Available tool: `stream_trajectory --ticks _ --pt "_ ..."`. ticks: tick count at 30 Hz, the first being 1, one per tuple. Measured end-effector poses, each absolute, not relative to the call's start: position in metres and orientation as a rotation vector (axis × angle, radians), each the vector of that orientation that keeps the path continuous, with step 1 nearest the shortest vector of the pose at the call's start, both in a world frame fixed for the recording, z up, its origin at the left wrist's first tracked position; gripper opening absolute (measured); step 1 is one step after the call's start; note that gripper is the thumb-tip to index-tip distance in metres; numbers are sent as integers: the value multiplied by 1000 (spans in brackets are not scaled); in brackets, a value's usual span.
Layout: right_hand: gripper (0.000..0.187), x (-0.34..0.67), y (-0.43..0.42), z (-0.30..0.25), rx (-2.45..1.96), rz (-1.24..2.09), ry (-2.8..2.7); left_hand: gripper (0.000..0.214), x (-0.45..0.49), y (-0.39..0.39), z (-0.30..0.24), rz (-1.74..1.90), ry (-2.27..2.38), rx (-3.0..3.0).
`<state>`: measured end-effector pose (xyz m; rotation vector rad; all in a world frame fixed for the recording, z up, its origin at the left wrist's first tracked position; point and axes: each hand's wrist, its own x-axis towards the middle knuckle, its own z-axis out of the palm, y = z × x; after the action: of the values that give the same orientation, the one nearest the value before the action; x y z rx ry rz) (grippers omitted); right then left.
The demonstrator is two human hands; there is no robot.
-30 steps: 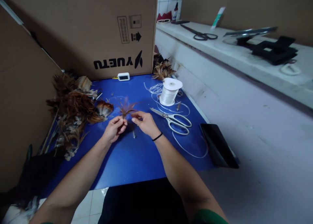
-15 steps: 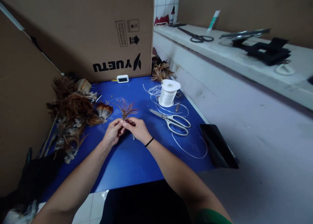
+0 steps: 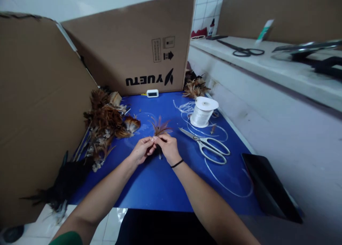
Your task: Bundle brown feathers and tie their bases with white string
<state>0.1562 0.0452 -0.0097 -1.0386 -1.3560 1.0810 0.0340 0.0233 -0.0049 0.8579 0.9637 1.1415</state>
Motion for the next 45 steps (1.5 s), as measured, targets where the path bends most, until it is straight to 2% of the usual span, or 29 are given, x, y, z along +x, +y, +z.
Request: stream_trajectory --ticks 4,7,10,12,13,15,20,26,39,45 --pt "30 156 43 -7 -1025 1079 -1329 36 32 19 4 1029 979 877" --pt "32 158 46 -6 -1039 1059 -1312 35 -1 19 20 1056 1165 1072" --pt "33 160 49 -6 -1049 1044 -1299 27 -69 21 41 1329 1674 1341" --pt "33 160 49 -6 -1051 1045 -1290 29 -124 19 51 1330 2240 1484" --pt "33 160 49 -6 -1050 1047 -1288 30 -149 17 53 1148 2573 1536" --pt "33 159 48 -6 -1041 1049 -1302 35 -190 13 53 388 3029 1508" --pt "32 157 46 -5 -1024 1043 -1364 24 -231 10 39 -19 3012 1324" --pt "34 159 48 -6 -1008 1017 -1377 23 -245 16 34 -88 3026 1302" --pt "33 159 45 -2 -1015 1090 -1389 36 -242 4 42 220 3178 1476" --pt "32 158 46 -7 -1046 1114 -1417 30 -240 6 46 597 3208 1459"
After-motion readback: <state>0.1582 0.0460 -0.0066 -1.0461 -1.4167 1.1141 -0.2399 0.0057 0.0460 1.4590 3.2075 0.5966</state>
